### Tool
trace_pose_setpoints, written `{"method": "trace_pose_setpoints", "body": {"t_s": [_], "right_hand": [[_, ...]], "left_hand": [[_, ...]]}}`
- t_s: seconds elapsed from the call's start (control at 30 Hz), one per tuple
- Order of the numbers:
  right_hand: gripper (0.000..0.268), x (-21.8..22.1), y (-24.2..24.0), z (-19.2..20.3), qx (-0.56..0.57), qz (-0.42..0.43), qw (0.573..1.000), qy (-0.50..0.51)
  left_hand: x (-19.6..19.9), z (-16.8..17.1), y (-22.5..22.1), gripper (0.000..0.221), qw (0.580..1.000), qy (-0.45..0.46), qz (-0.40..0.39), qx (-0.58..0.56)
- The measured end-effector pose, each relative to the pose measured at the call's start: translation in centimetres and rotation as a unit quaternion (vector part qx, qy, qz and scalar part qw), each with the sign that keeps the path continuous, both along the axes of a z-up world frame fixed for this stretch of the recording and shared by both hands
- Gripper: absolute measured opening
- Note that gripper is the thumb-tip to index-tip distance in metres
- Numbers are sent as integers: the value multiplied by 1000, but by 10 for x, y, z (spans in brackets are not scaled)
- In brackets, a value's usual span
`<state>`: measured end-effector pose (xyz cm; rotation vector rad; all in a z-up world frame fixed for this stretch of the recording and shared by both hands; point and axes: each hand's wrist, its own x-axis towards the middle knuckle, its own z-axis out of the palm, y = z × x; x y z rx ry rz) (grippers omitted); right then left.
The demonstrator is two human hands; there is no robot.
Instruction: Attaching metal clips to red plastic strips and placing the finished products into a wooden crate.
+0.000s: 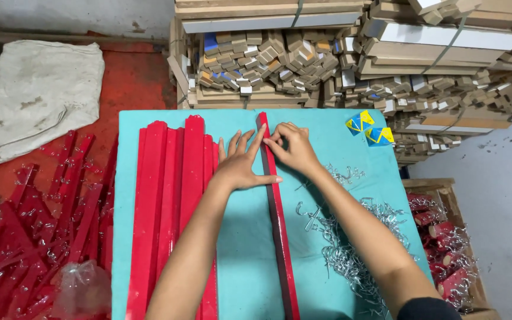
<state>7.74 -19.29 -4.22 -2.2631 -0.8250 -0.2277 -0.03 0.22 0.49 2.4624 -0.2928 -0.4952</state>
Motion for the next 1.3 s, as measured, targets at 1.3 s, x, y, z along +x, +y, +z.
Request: {"method": "trace_pose_setpoints", "body": {"t_s": [1.3], "right_hand": [[6,-55,-227,-22,-273,-291,916,31]], "left_hand": [[-23,5,-16,105,990,-40,-23,131]]}}
